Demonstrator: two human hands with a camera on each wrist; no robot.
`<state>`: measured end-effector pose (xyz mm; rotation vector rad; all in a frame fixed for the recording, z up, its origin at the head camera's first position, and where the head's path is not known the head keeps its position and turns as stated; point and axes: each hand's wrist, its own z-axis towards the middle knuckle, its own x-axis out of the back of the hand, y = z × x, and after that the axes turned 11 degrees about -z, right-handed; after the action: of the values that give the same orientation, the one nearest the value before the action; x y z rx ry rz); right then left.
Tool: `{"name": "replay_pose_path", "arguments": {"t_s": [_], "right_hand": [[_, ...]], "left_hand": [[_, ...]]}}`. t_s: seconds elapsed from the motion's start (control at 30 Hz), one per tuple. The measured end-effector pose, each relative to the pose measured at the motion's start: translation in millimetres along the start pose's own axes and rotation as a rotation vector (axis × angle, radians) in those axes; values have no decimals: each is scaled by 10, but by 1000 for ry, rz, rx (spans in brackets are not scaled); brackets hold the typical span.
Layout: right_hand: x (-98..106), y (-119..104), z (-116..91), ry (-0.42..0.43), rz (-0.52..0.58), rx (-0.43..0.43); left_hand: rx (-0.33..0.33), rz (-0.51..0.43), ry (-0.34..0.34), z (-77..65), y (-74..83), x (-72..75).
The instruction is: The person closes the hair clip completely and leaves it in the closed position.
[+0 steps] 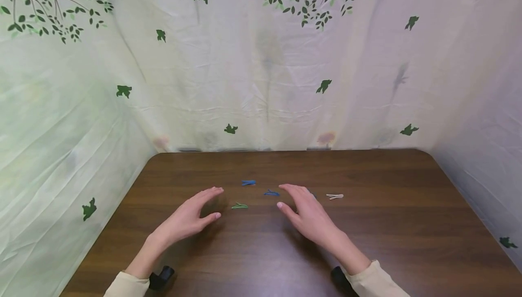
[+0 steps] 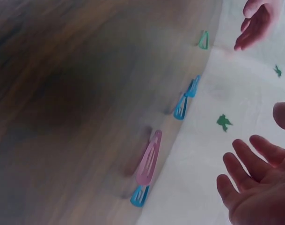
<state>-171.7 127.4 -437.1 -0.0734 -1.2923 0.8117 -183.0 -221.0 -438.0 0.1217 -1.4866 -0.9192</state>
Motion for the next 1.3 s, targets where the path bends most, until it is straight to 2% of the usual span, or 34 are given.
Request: {"name": "replay_pose_path", "arguments": {"t_s": [0.23,0.4,0.6,0.97,1.3], "right_hand": [[-92,-12,59,-19,74,-19],[-159,-20,101,-43,125,-31],[-223,-32,145,-61,183,-40],[-297,-75,233,-132,231,-34],[-376,-102,354,-205,221,-15]], "left_hand": [[-14,-134,43,31,-18,18],[-1,-202,67,41,-46,27],[26,-216,71,61,-91,20],[87,-243,23,84,-162,3],[26,-254,-8,177,-214,1]]}}
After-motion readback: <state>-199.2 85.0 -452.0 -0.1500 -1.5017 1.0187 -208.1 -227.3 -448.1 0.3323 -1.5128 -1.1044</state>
